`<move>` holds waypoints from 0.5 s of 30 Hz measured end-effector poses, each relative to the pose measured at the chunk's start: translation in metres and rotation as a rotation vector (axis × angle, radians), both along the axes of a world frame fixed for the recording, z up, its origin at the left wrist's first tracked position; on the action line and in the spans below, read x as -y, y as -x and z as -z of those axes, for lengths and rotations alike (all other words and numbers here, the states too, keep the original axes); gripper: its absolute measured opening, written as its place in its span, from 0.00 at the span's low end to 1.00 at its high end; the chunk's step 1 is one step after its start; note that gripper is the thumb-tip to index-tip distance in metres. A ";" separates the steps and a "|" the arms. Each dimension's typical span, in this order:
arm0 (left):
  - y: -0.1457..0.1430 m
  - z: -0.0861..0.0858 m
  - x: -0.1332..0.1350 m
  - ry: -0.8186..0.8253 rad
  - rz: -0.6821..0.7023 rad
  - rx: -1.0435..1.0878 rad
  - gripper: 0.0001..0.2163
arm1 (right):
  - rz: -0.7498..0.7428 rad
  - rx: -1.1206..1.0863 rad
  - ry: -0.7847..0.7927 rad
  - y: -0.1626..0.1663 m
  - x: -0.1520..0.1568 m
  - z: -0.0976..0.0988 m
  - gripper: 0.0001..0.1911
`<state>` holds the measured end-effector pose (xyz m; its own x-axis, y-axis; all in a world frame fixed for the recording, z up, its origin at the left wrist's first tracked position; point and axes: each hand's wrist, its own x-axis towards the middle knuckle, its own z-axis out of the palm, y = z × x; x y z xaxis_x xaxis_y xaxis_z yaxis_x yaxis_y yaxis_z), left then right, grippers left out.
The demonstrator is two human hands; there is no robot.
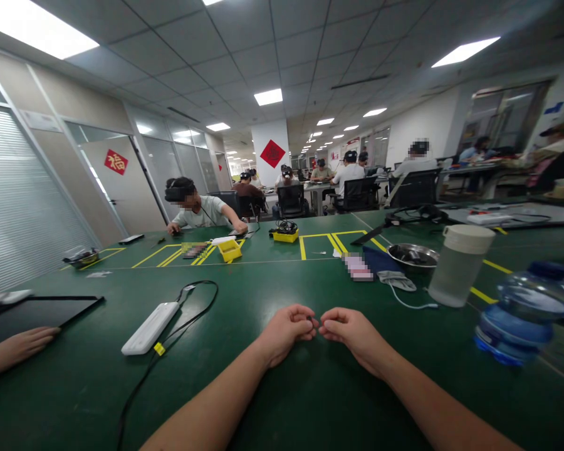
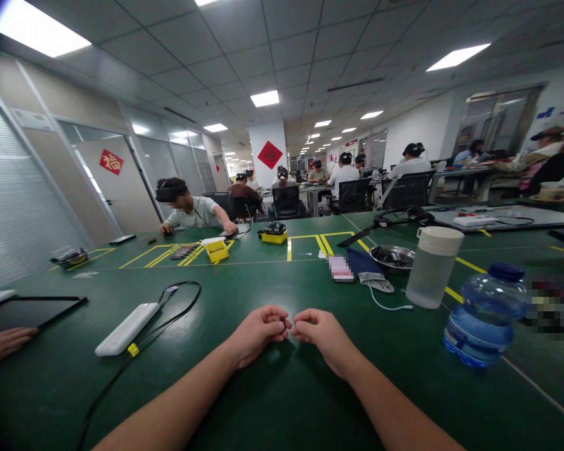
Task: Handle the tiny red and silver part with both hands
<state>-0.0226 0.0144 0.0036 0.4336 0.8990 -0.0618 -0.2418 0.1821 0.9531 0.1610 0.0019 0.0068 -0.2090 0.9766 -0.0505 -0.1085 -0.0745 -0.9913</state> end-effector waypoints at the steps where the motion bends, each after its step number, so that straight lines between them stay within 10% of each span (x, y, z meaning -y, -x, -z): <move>1: 0.000 0.000 0.000 -0.003 -0.005 -0.006 0.15 | -0.008 -0.010 0.009 0.000 0.000 -0.001 0.10; 15: 0.000 0.002 -0.001 -0.020 0.014 -0.095 0.15 | -0.005 0.006 0.018 0.000 0.002 -0.004 0.09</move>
